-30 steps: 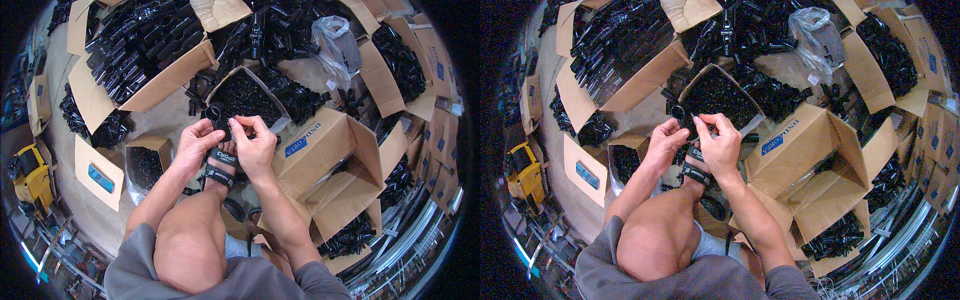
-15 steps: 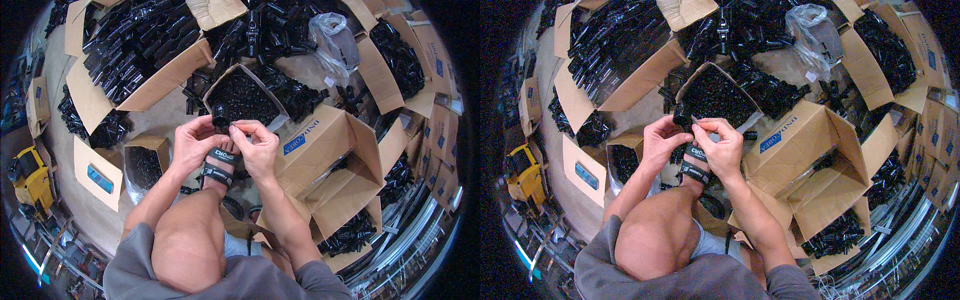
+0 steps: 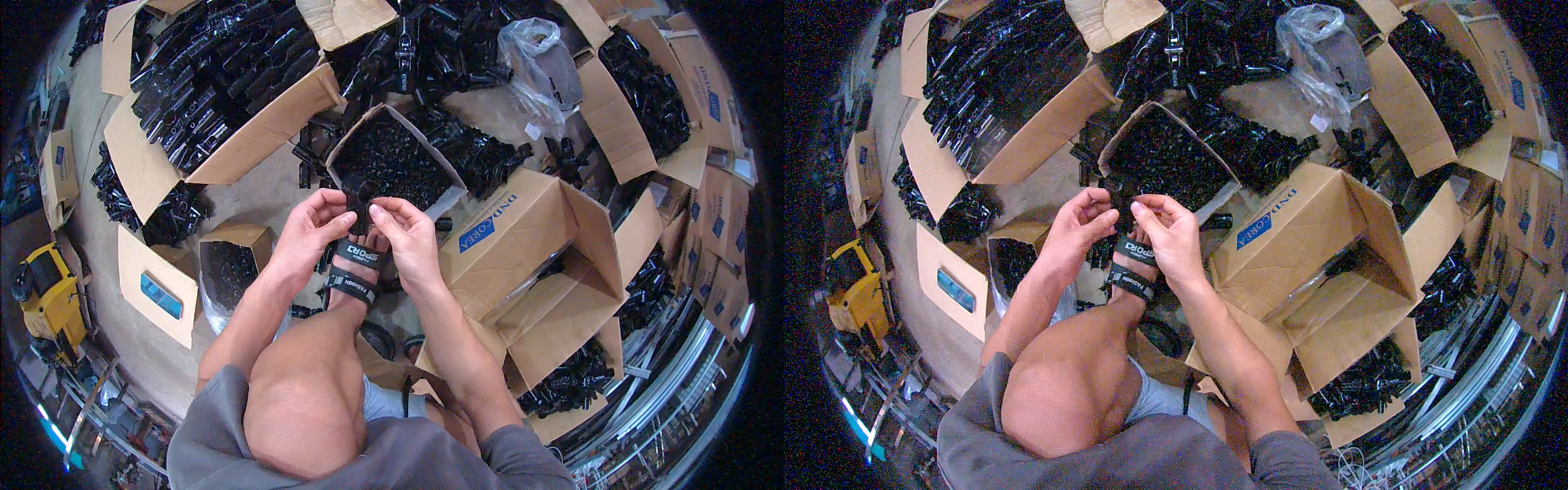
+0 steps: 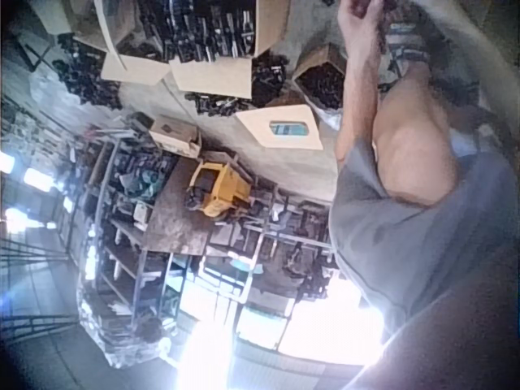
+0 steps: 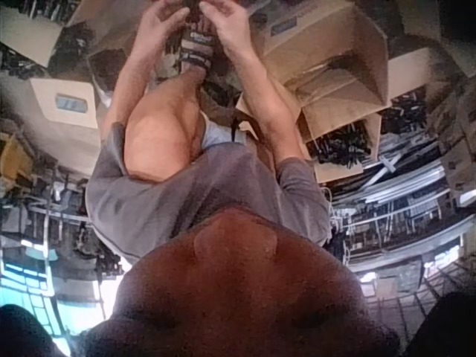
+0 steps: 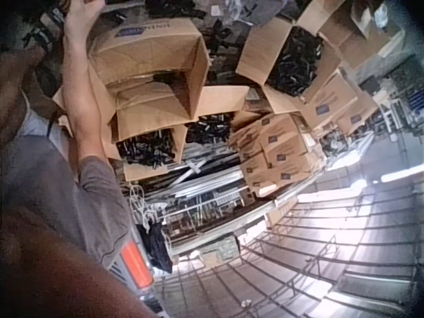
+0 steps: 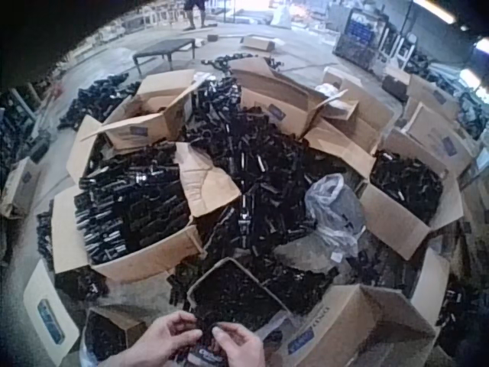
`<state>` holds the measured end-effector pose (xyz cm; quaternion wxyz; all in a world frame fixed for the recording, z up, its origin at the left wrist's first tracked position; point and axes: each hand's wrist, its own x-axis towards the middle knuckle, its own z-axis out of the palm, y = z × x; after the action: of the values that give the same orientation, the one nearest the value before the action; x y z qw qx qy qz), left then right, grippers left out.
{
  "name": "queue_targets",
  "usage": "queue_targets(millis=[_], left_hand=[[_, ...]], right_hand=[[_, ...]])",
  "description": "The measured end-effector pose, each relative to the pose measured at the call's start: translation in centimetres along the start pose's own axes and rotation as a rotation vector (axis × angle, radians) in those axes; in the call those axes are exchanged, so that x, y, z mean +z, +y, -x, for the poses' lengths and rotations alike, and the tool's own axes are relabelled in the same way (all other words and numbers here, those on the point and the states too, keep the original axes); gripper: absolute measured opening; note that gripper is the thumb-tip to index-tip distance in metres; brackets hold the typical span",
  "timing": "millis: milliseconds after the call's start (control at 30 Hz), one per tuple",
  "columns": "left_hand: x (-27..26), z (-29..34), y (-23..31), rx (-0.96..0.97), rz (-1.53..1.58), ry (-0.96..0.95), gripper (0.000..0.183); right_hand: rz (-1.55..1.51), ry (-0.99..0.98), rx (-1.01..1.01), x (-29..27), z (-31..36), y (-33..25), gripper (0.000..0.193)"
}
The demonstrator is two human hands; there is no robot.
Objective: The person sorts small black plastic components by hand, picking them from a small container and placing them into larger cardboard boxes.
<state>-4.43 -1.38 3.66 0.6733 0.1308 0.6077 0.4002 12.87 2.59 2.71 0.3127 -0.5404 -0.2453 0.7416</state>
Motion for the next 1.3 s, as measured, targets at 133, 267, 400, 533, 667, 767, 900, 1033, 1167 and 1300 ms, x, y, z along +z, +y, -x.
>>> queue_targets(millis=[133,267,400,533,667,767,900,1033,1167,1300], left_hand=[[-0.8,-0.5,-0.6,-0.081,0.113,-0.068,0.032],[-0.7,-0.9,-0.9,-0.155,0.234,-0.132,0.033],[-0.4,-1.0,-1.3,-0.123,0.259,-0.071,0.035],[-0.1,-1.3,-2.1,-0.098,0.207,-0.028,0.040],[0.5,-1.2,-2.1,-0.021,0.157,-0.011,0.041],[0.8,-1.0,-1.8,0.006,0.159,-0.009,0.040],[0.8,-1.1,-1.8,0.020,0.128,0.002,0.041],[1.1,-1.2,-1.5,0.026,0.126,0.034,0.041],[1.2,-1.4,-1.7,0.067,0.052,0.069,0.041],[1.2,-1.6,-1.5,0.074,0.048,0.098,0.040]], right_hand=[[0.063,-0.039,0.016,-0.2,-0.3,0.6,0.019],[0.637,0.133,-0.381,-2.0,-3.3,1.0,0.018],[1.091,0.269,-0.538,-3.6,-7.2,0.7,0.014],[1.426,0.271,-0.532,-3.5,-8.7,1.3,0.012],[1.477,0.286,-0.613,-3.4,-9.5,2.2,0.010],[1.490,0.336,-0.652,-3.2,-9.5,2.5,0.011],[1.399,0.293,-0.614,-3.4,-9.2,2.2,0.010],[1.329,0.287,-0.567,-3.3,-9.3,1.8,0.015],[1.301,0.280,-0.563,-3.6,-9.2,1.8,0.019],[1.300,0.277,-0.582,-3.8,-9.2,2.1,0.019]])
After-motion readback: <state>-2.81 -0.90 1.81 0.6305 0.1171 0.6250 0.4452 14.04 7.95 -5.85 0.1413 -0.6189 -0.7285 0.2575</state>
